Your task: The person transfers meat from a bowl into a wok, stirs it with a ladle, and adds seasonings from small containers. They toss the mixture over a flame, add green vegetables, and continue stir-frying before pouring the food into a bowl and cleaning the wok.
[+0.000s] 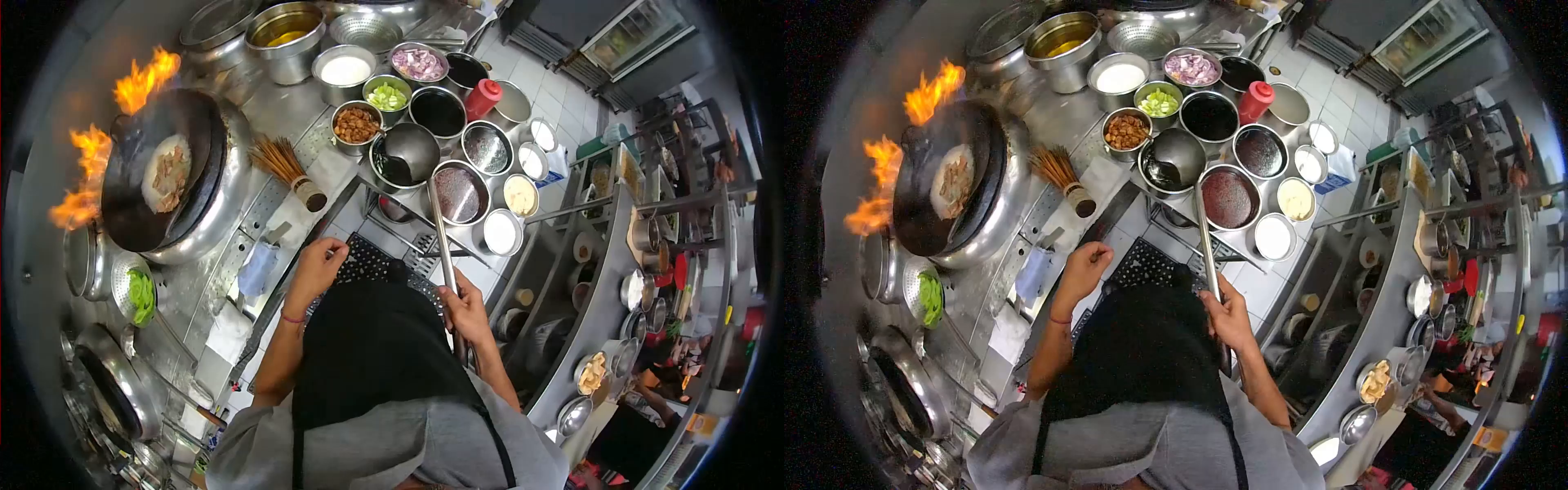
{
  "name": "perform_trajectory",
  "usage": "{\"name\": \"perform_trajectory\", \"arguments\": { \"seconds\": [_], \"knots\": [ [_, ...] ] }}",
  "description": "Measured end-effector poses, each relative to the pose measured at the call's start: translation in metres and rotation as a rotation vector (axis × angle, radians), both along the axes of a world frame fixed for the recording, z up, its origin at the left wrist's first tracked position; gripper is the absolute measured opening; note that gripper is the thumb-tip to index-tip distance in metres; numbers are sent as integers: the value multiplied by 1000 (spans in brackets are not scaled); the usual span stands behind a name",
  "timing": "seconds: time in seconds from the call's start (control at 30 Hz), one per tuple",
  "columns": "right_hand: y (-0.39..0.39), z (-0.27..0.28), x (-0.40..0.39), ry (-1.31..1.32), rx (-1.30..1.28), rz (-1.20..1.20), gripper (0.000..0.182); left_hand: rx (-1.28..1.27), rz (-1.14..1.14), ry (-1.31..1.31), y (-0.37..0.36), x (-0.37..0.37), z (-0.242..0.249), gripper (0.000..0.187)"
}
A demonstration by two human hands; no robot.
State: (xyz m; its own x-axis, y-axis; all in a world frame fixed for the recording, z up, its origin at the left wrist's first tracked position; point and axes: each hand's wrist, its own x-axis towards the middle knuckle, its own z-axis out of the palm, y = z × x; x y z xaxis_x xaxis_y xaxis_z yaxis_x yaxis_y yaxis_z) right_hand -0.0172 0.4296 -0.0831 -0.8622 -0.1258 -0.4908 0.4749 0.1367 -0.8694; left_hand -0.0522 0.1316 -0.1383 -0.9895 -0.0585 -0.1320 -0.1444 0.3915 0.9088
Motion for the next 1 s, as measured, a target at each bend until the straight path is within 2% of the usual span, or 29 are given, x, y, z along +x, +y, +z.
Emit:
{"name": "perform_trajectory", "arguments": {
  "seconds": [0.03, 0.1, 0.13, 0.23, 0.37, 0.53, 0.63, 0.67, 0.77, 0.83, 0.87, 1.0],
  "knots": [
    [-3, 2, 0, -9, -68, -24, 50, 7, 5, 1, -5, 4, -2, 19],
    [-10, 8, -1, -58, -267, -156, 34, -24, -15, 43, -15, 12, -7, 18],
    [-13, 12, 0, -53, -274, -192, 27, -15, -1, 45, -18, 15, -7, 18],
    [-13, 27, 4, -90, -338, -269, 30, -23, -30, 72, -24, 24, 3, 18],
    [-19, 44, 11, -69, -343, -280, 41, -17, -86, -6, -34, 32, 15, 19],
    [-26, 44, 10, -57, -274, -275, 17, 33, -101, -11, -50, 41, 11, 21],
    [-23, 38, 12, -49, -241, -281, 16, 41, -102, -43, -63, 47, 24, 22],
    [-35, 53, 11, -43, -207, -296, 15, 48, -105, -38, -67, 50, 28, 23],
    [-43, 72, 6, 11, -124, -269, 18, 55, -46, -17, -81, 60, 25, 24],
    [-45, 76, -4, 93, -176, -179, 21, 30, -104, 160, -90, 69, 23, 24],
    [-51, 78, -10, 126, -228, -127, 24, 19, -48, 153, -95, 75, 25, 24],
    [-121, 97, -41, 134, -294, 77, 36, 57, -47, 179, -109, 93, 42, 22]
  ]
}}
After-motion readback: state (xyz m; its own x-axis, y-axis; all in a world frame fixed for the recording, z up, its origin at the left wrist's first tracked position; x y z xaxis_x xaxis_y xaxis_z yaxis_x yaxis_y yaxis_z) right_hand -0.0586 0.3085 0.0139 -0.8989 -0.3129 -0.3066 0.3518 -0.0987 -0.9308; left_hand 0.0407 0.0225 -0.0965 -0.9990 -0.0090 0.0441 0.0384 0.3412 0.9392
